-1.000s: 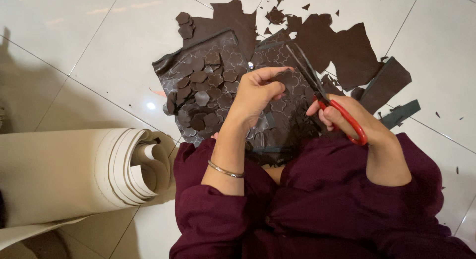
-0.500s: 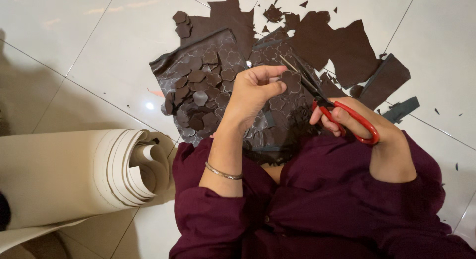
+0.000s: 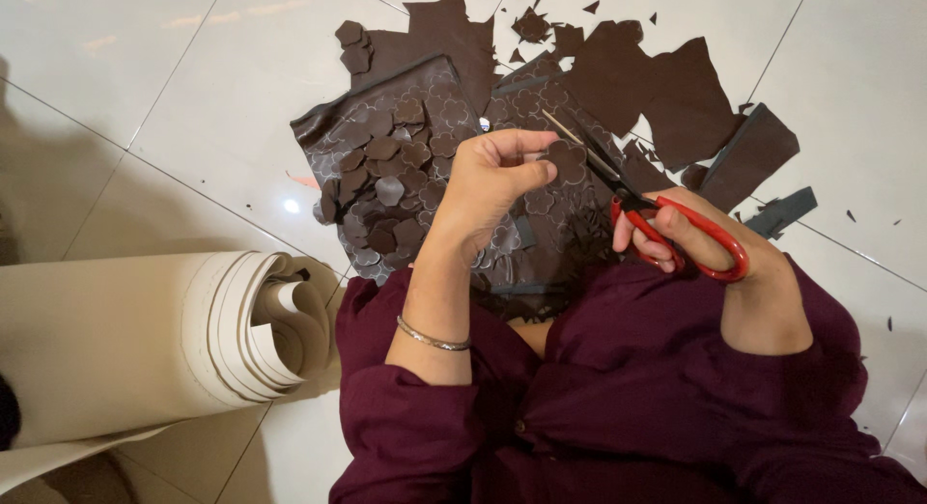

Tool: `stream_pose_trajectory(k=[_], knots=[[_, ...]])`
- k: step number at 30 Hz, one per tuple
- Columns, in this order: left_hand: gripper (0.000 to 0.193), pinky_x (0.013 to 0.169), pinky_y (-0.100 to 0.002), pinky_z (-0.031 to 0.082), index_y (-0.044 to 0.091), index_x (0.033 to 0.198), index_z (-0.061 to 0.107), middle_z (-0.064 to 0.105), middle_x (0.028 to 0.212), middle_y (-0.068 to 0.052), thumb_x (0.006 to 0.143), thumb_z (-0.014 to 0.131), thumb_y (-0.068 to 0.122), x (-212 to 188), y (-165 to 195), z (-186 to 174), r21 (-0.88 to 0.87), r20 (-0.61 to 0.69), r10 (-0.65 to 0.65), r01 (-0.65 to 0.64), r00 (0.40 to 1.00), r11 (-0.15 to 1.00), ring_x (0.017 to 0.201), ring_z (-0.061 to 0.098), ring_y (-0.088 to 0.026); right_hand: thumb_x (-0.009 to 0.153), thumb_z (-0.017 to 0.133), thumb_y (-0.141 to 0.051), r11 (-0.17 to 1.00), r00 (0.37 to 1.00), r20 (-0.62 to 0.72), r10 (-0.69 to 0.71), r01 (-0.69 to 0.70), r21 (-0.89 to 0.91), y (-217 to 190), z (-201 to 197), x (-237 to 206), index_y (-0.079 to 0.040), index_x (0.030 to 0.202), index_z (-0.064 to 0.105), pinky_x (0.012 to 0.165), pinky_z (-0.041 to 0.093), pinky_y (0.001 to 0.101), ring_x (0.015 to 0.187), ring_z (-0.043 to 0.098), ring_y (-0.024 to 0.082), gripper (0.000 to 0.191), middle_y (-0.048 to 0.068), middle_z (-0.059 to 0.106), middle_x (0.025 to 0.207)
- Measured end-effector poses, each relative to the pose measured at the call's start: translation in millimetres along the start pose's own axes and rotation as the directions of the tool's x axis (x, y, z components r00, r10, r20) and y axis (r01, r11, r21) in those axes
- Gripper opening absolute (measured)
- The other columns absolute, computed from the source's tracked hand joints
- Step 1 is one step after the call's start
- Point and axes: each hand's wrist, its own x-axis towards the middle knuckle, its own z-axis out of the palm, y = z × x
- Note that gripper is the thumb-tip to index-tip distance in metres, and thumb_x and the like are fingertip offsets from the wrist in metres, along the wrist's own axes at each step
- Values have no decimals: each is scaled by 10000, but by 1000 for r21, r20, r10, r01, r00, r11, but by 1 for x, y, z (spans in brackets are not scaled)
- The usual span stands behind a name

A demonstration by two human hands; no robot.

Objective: The person sits on the floor and uses red-handled scissors to cut small flower-shaped pieces from a dark brown patterned sheet. The cut pieces are placed in a pile on the floor while the person continues cutting additional shapes.

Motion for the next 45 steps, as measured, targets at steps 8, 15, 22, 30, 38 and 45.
stream_pose_trajectory(k=[8, 15, 22, 30, 38, 45], knots=[[334, 804, -266, 594, -4, 1126, 766, 793, 999, -121, 803, 690, -42, 12, -25, -25, 453, -157, 178, -90, 971, 887, 863, 755, -158, 945, 393, -716, 995, 964, -257, 75, -90, -48, 8, 6, 7, 4, 885, 683, 404, 436, 246, 410, 486, 90, 779, -13, 495, 520], [163, 919, -499, 519, 49, 1012, 738, 694, 1104, -168, 866, 691, 106, 36, -47, -72, 885, -445, 417, 459, 792, 73, 1079, 638, -391, 997, 428, -657, 989, 908, -395, 136, -150, -6, -1, 4, -1, 14, 919, 654, 436, 395, 263, 477, 454, 99, 712, -18, 471, 584], [497, 1091, -613, 308, 119, 1218, 652, 537, 1315, -128, 739, 749, 207, 54, -80, -19, 895, -267, 251, 336, 931, -294, 1276, 453, -334, 983, 432, -664, 985, 876, -457, 157, -172, 10, -2, -6, -14, 5, 921, 653, 419, 386, 265, 475, 471, 101, 707, -15, 478, 579], [255, 1141, -606, 329, 143, 1185, 664, 611, 1239, -76, 932, 632, 162, 59, -160, 30, 953, 51, 81, -24, 995, -302, 1263, 543, -288, 1016, 437, -575, 963, 840, -499, 214, -266, -34, -3, -10, -12, -6, 886, 678, 418, 418, 267, 450, 487, 101, 631, -16, 496, 558], [331, 797, -403, 593, 109, 1102, 681, 658, 1121, -143, 774, 728, 127, 70, -136, 19, 961, -170, 52, 177, 984, -212, 955, 711, -299, 1032, 464, -542, 967, 807, -541, 236, -253, 44, -4, -18, -12, -11, 899, 675, 428, 421, 266, 465, 477, 95, 587, -17, 498, 571], [167, 1016, -570, 453, 116, 1082, 732, 698, 1179, -154, 951, 649, 179, 58, -60, -42, 794, -552, 248, 592, 796, -135, 1128, 657, -370, 1049, 441, -536, 966, 802, -560, 209, -258, -10, -4, -20, -14, -4, 903, 665, 449, 424, 261, 475, 480, 94, 596, -17, 494, 575]])
